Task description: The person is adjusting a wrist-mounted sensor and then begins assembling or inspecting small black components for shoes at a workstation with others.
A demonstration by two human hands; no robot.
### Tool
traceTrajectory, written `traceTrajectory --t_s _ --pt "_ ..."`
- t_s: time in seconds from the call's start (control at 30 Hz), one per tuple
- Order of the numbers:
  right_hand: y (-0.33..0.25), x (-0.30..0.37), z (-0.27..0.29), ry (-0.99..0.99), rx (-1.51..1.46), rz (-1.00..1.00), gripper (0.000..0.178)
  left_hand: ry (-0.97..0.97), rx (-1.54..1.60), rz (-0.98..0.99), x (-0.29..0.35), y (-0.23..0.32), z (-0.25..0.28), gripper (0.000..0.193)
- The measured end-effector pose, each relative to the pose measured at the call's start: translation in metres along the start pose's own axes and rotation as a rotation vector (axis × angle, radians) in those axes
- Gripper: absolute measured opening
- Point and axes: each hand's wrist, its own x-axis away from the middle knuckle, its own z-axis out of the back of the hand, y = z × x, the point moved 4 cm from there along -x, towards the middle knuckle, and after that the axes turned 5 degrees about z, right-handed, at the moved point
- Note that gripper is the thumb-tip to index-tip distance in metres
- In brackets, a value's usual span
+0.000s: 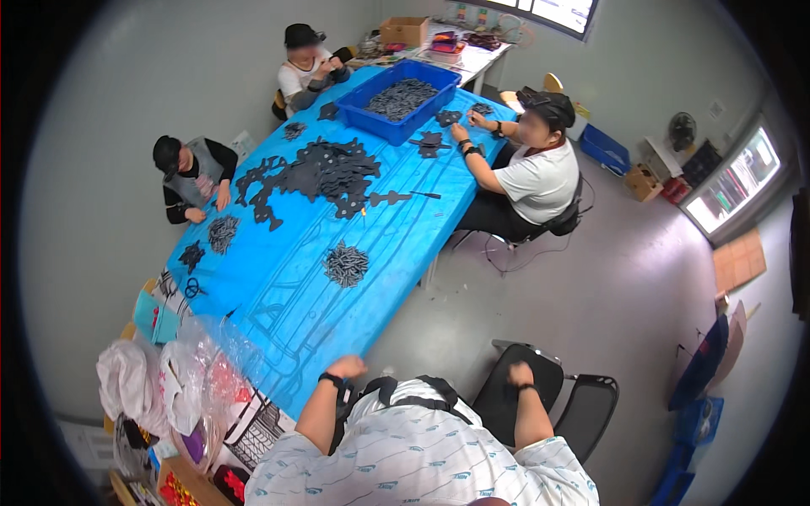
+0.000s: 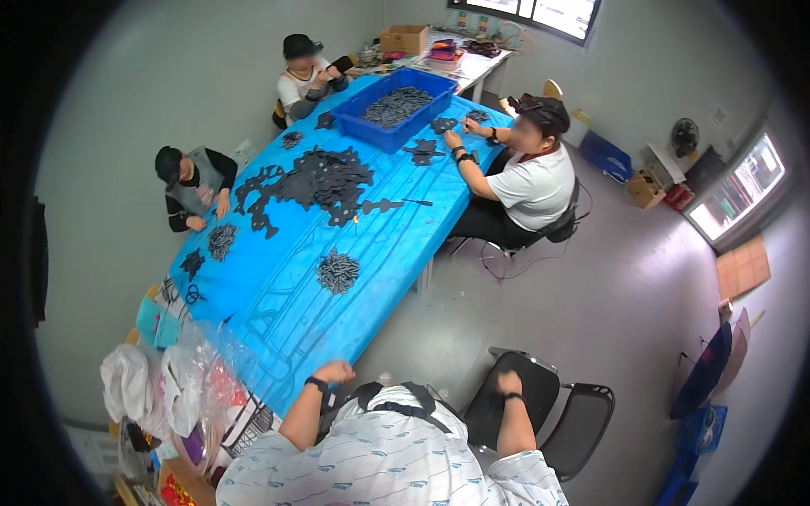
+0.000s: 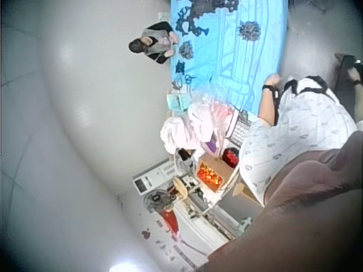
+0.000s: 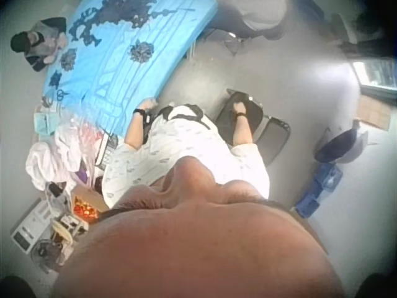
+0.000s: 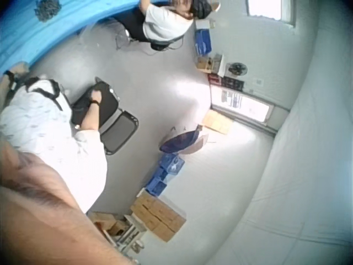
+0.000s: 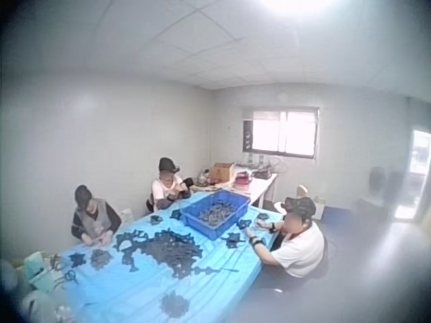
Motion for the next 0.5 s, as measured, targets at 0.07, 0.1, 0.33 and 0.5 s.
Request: traceTrajectory --t_s 0.07,0.1,0.33,0.5 --pt "0.003 0.036 -0.021 -0.26 -0.041 -0.205 0.034 -0.133 0.365 0.237 0.045 -0.036 -0.044 0.027" --pt "-0.002 0.05 -0.025 -0.418 -0.088 -0.228 0.032 -0.286 0.592 0.337 0.052 -0.088 -0.086 0.027" --pt "-0.026 0.108 -0.043 -1.085 -0.664 -0.647 0.079 -0.301 0.795 0.539 0.126 -0.08 -0.191 0.044" --pt "-0.06 0.101 -0.046 -1.228 -0.394 -0.11 0.035 -0.261 0.855 0.58 0.146 -0.066 -0.211 0.043"
